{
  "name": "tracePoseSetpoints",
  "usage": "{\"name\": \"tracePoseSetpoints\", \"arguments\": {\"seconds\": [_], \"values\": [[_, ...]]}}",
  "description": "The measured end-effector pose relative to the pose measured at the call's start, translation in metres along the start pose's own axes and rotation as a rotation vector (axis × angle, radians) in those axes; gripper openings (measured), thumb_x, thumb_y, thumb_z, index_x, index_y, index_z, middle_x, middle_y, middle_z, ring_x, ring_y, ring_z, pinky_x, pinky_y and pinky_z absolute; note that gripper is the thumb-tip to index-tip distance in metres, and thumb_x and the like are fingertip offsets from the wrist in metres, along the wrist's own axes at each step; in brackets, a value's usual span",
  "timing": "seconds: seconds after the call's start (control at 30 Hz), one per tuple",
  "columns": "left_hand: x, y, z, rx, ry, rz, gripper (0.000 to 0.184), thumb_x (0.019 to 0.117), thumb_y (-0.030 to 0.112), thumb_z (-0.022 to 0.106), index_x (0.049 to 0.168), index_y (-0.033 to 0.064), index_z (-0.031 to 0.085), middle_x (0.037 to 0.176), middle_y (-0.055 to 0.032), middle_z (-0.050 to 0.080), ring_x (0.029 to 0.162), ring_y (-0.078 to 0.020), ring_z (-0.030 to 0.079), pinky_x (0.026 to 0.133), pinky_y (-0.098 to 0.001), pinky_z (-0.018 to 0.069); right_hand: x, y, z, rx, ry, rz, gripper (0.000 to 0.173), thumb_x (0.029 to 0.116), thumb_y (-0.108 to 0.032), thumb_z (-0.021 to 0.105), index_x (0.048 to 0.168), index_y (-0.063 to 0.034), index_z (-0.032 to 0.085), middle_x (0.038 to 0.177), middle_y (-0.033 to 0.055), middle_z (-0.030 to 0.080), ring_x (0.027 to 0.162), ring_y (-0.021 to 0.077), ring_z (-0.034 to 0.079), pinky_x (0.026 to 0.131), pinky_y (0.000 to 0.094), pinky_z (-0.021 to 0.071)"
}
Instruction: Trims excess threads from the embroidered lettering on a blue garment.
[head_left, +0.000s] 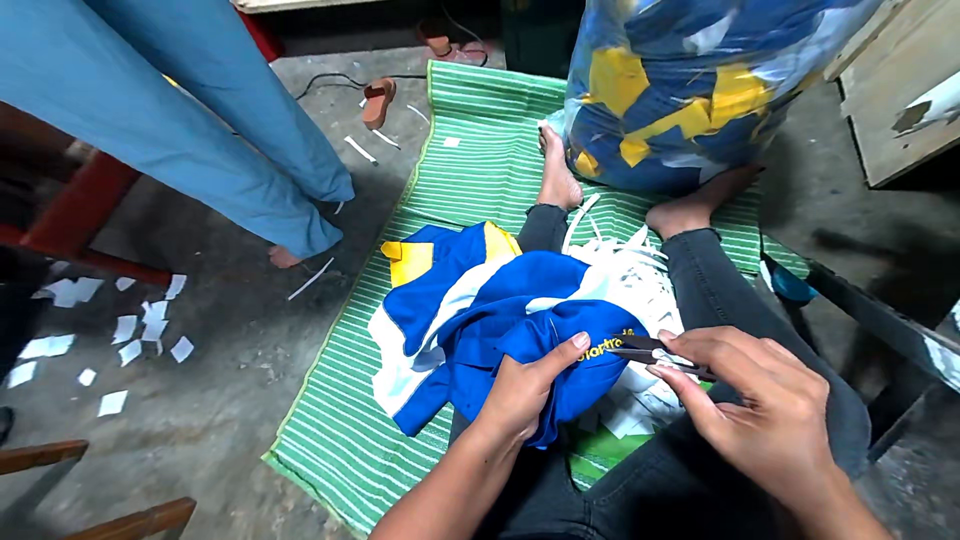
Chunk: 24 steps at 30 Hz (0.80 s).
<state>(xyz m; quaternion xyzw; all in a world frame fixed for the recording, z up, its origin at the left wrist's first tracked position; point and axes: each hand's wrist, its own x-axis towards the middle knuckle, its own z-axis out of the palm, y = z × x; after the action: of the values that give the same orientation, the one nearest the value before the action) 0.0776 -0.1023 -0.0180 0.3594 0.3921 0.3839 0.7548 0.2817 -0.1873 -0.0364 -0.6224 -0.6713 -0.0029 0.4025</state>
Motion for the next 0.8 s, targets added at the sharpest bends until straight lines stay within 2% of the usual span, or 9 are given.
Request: {"name": "tracePoseSetpoints", "arguments": {"seconds": [0.57,0.8], "values": [[-0.0007,-0.0002,-0.0013,0.001,0.021,-0.006,0.013,0.0946,-0.002,0.064,0.108,-0.0011,0.064,0.094,-0.0084,0.073,0.089,-0.0133,0.072,0.087,-0.0311,0.0601,-0.0007,0.004,0.0048,0.043,0.016,0.007,0.026,0.0995,-0.033,0.066,0.108,-0.0121,0.079,0.101,0.0066,0.077,0.087,0.0147,0.069,0.074,0.0333,0.0481],[-0.001,-0.0009,-0.0014,-0.016,0.012,-0.017,0.012,0.0947,-0.002,0.064,0.106,-0.001,0.065,0.093,-0.0084,0.073,0.089,-0.0132,0.072,0.087,-0.0304,0.0598,0.0012,0.0044,0.0033,0.043,0.026,-0.02,0.023,0.0999,-0.032,0.066,0.104,-0.0136,0.079,0.101,0.0057,0.077,0.086,0.0152,0.067,0.078,0.036,0.0437]]}}
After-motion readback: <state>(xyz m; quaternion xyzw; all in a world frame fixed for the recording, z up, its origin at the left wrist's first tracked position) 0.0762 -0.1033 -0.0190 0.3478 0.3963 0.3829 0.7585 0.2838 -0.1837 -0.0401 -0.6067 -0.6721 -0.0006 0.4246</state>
